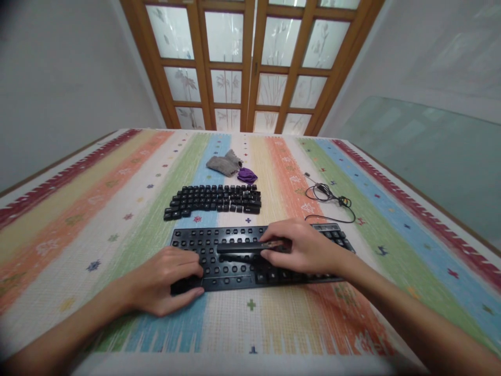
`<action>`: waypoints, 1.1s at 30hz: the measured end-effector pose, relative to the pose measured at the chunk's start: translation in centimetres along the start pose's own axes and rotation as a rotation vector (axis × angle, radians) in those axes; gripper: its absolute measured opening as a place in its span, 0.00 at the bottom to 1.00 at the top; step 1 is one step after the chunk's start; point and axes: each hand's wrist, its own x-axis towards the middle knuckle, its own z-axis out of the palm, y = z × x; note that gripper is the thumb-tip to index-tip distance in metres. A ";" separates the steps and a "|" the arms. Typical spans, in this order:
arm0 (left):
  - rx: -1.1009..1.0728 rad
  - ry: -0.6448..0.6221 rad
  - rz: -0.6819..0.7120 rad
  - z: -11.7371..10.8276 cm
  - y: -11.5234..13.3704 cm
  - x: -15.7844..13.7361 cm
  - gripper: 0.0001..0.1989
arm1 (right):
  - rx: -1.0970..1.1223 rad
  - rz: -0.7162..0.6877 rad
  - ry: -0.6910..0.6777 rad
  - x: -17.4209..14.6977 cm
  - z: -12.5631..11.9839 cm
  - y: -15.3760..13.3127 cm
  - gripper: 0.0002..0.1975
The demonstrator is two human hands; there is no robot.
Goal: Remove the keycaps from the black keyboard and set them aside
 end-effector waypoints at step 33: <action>0.097 0.029 0.043 0.3 -0.3 0.1 0.10 | 0.948 0.503 -0.223 5.8 1.6 1.9 0.20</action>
